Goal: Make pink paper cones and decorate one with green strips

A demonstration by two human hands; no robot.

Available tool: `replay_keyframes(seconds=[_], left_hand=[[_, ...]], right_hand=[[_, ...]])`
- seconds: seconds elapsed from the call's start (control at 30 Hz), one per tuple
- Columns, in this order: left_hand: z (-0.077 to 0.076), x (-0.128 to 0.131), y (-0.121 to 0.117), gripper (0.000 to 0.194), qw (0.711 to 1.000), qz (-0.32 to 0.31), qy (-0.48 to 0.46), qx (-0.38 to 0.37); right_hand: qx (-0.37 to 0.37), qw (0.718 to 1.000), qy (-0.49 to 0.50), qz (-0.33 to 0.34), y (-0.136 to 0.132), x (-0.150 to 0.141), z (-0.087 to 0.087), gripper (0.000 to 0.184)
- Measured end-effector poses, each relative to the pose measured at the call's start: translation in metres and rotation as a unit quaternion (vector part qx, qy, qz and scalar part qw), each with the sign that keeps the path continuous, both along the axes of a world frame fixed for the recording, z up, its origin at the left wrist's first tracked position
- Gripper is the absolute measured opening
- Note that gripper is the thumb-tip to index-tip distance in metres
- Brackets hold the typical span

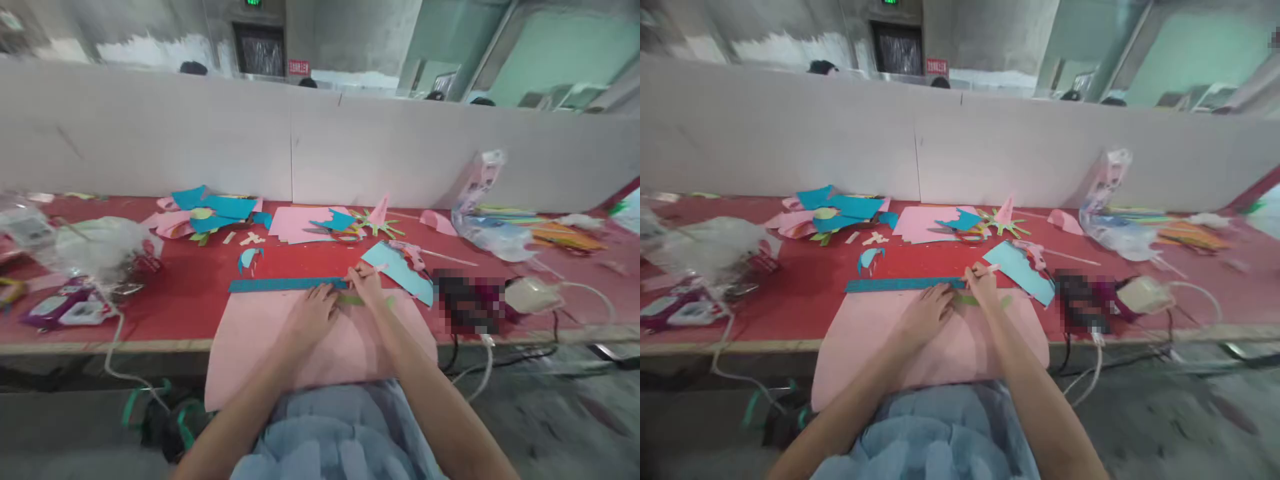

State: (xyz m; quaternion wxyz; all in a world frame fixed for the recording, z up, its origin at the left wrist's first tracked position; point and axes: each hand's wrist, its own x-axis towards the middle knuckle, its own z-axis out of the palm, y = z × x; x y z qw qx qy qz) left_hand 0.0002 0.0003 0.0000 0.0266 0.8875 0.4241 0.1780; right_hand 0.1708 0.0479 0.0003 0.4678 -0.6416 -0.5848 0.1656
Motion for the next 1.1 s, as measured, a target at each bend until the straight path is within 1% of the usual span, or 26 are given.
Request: replay_keyframes(seconds=[0.1, 0.27, 0.43, 0.77, 1.1], left_hand=[[0.000, 0.000, 0.001, 0.033, 1.000, -0.001, 0.001, -0.003], [-0.003, 0.000, 0.001, 0.035, 1.000, -0.007, -0.017, 0.009], [-0.004, 0.000, 0.001, 0.034, 1.000, -0.007, -0.018, -0.002], [-0.008, 0.000, 0.003, 0.035, 1.000, -0.005, -0.020, 0.003], [-0.010, 0.000, 0.003, 0.035, 0.999, -0.011, -0.024, 0.018]], right_hand=[[-0.012, 1.000, 0.001, 0.016, 0.001, 0.001, 0.000, 0.024], [-0.022, 1.000, 0.003, 0.022, 0.001, 0.001, 0.000, 0.023], [-0.025, 1.000, 0.001, 0.016, 0.000, 0.001, 0.001, 0.023], [-0.022, 1.000, -0.003, -0.007, 0.001, 0.003, -0.002, 0.023], [-0.025, 1.000, -0.006, 0.000, 0.002, 0.004, -0.005, 0.023]])
